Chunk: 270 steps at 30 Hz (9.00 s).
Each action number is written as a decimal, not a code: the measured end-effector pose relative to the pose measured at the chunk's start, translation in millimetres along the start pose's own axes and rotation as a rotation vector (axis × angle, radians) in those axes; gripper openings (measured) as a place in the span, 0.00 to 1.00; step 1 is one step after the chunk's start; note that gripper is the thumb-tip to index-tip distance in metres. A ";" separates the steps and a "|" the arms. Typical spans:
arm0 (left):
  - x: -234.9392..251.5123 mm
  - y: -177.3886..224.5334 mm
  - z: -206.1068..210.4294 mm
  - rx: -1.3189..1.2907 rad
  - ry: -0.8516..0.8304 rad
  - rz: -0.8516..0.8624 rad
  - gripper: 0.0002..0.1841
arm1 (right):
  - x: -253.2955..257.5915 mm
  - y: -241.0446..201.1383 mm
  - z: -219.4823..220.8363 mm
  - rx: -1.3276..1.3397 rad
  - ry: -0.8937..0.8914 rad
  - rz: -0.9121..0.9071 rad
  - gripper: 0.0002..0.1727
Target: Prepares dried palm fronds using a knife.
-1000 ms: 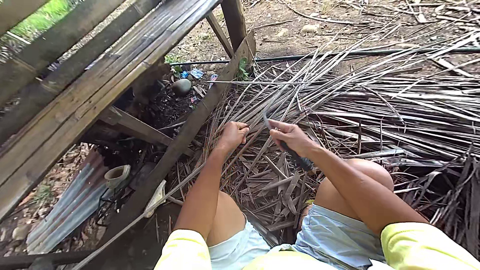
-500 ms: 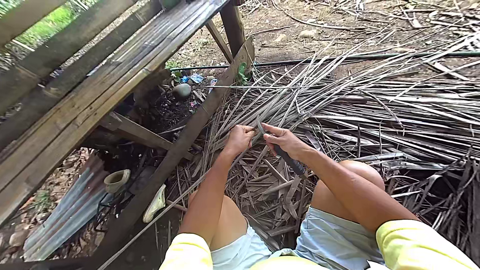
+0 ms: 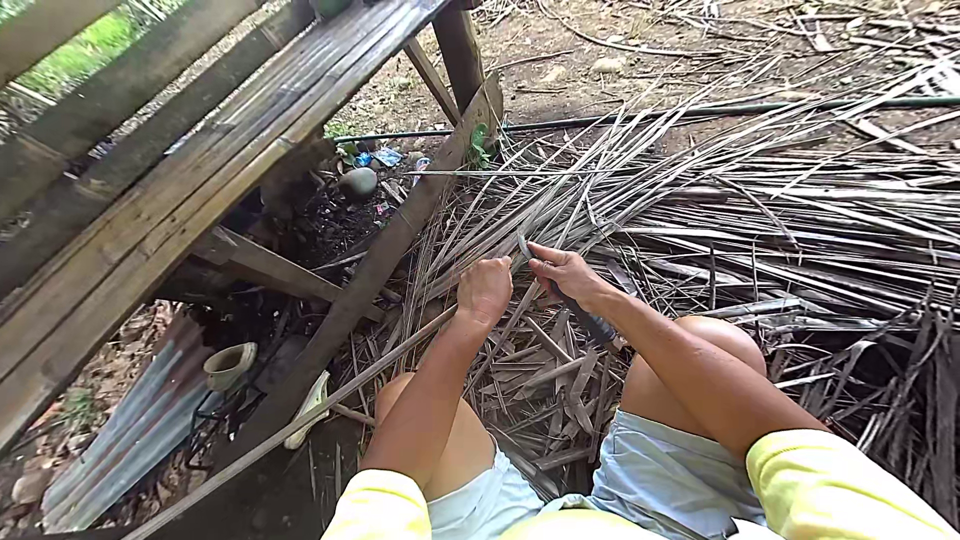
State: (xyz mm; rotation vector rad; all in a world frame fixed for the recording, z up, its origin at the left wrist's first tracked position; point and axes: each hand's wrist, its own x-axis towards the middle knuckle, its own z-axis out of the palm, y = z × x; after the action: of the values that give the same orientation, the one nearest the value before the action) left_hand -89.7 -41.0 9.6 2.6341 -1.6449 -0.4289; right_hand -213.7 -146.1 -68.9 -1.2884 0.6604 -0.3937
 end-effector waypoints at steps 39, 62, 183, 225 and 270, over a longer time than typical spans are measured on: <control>13.5 -19.2 0.3 -0.453 -0.036 0.156 0.17 | -15.8 -14.1 -9.6 0.310 -0.161 0.011 0.24; 7.4 -36.3 -8.1 -0.636 0.058 0.214 0.14 | -28.7 -27.0 -37.8 0.269 0.087 -0.199 0.23; 15.8 -15.4 0.7 -0.342 0.195 0.041 0.13 | -13.8 4.3 30.9 -0.250 0.009 -0.195 0.27; 12.0 -23.6 -9.8 -0.854 -0.123 -0.007 0.12 | -9.0 -2.2 -5.5 0.090 0.139 -0.132 0.27; -10.8 -30.9 -9.5 -0.558 0.122 0.051 0.12 | -15.4 -24.4 -39.1 0.145 0.319 -0.191 0.24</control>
State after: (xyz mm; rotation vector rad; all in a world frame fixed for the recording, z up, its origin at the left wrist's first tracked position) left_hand -64.7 -19.0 16.6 2.1569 -1.3120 -0.6070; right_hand -248.5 -172.0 -47.1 -1.1637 0.7632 -0.8015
